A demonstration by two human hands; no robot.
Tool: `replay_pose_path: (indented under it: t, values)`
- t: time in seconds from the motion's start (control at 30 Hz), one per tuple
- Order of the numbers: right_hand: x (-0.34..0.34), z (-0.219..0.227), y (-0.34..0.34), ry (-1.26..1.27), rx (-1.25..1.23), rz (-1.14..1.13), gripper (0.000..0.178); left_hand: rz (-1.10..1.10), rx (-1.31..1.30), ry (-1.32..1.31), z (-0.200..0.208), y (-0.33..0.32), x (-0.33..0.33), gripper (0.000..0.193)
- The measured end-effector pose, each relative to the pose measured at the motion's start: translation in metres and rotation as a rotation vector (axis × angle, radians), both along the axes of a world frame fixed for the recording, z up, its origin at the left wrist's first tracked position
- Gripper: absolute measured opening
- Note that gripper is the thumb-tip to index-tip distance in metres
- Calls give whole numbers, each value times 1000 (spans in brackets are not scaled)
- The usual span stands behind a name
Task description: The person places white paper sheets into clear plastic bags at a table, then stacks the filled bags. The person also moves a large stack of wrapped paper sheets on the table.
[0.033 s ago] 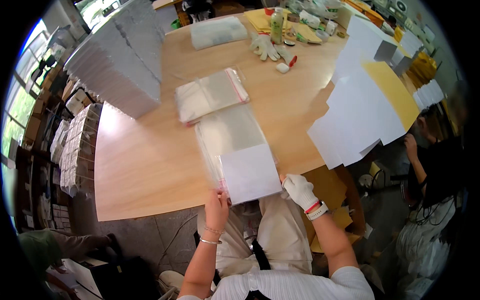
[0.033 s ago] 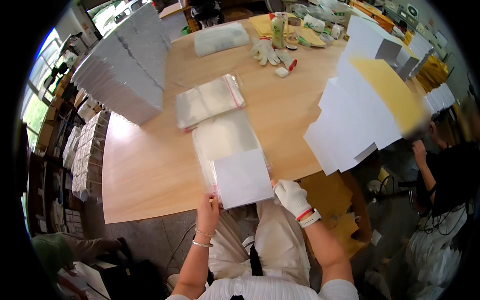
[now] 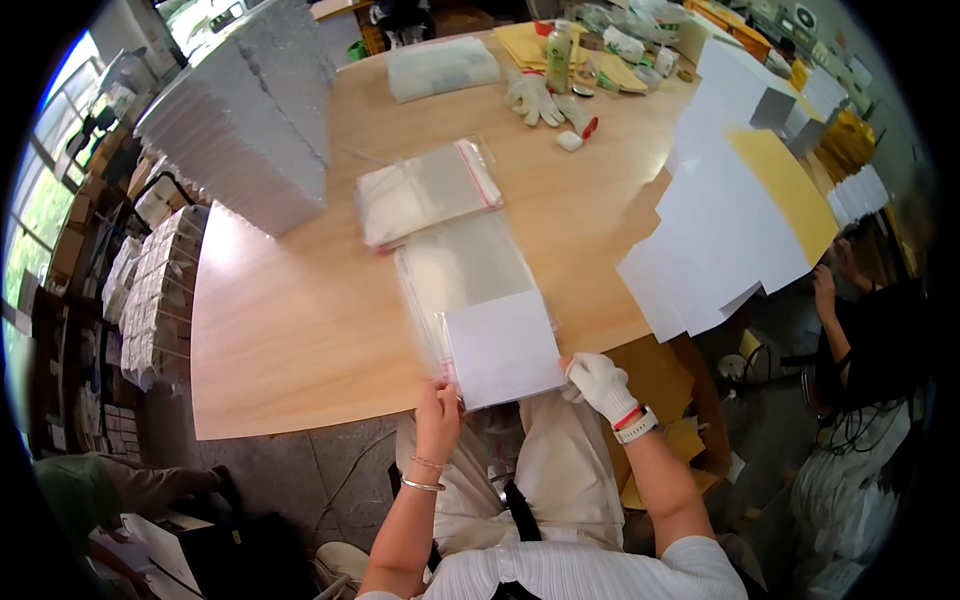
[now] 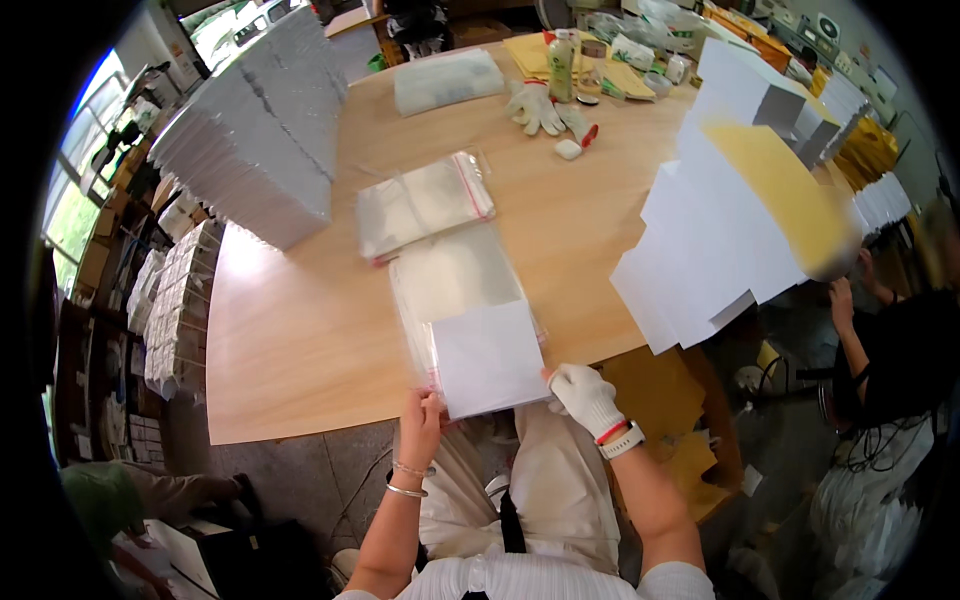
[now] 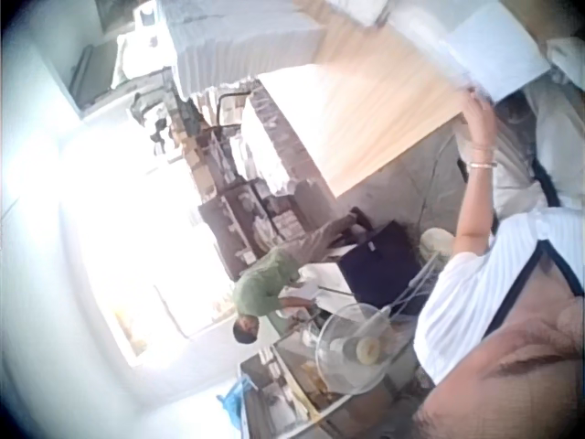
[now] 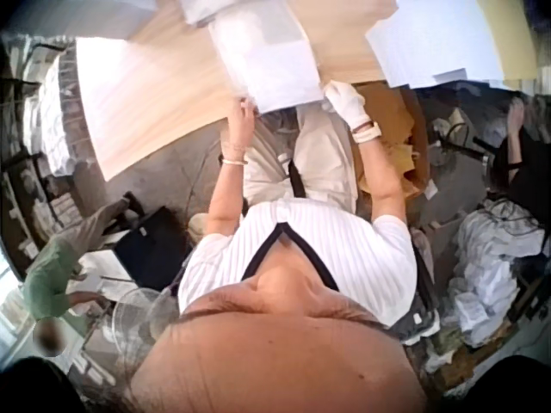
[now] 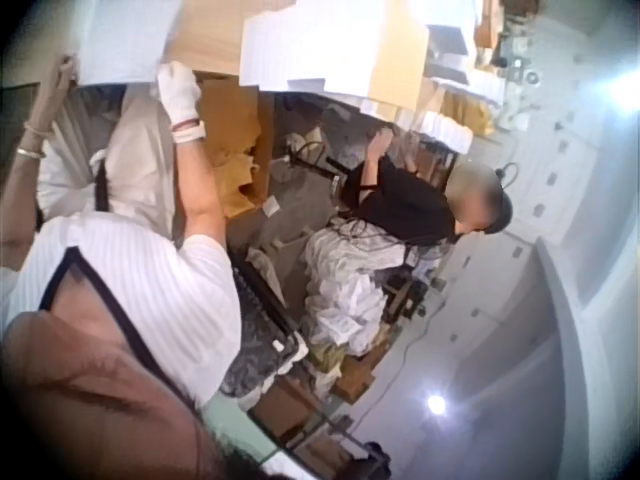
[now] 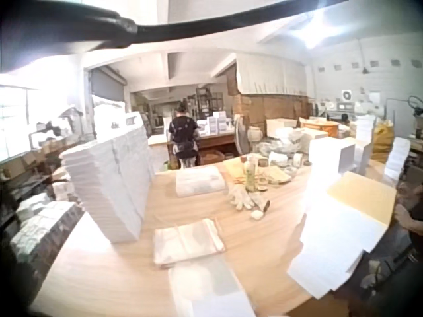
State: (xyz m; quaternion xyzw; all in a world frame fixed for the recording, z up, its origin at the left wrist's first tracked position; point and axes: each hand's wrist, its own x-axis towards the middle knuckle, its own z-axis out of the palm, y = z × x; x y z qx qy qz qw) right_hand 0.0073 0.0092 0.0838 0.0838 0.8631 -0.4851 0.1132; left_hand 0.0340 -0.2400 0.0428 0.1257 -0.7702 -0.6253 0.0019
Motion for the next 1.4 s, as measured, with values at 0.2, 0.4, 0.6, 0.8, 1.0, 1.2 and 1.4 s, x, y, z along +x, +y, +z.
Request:
replay_pose_path:
  t: [0.2, 0.4, 0.6, 0.8, 1.0, 1.2, 1.4]
  values:
    - [22, 4, -22, 95, -164, 145, 24, -195, 67, -81, 40, -26, 16, 27]
    - [9, -4, -177, 152, -234, 446, 33, 87, 137, 102, 59, -171, 44, 25]
    - [-2, 8, -288, -55, 18, 637, 46, 148, -776, -280, -7, -305, 37, 53]
    - [2, -13, -276, 321, 97, 613, 36, -86, -1122, 46, 27, -220, 8, 58]
    - [28, 141, -41, 604, -222, 327, 10, -136, -1188, -44, 15, -206, 0, 56]
    - [6, 275, 124, 1024, 347, -213, 30, -21, -1274, 197, 31, -200, 15, 61]
    - [-22, 275, 177, 647, 819, 51, 33, -85, -982, 506, 50, -174, 19, 57]
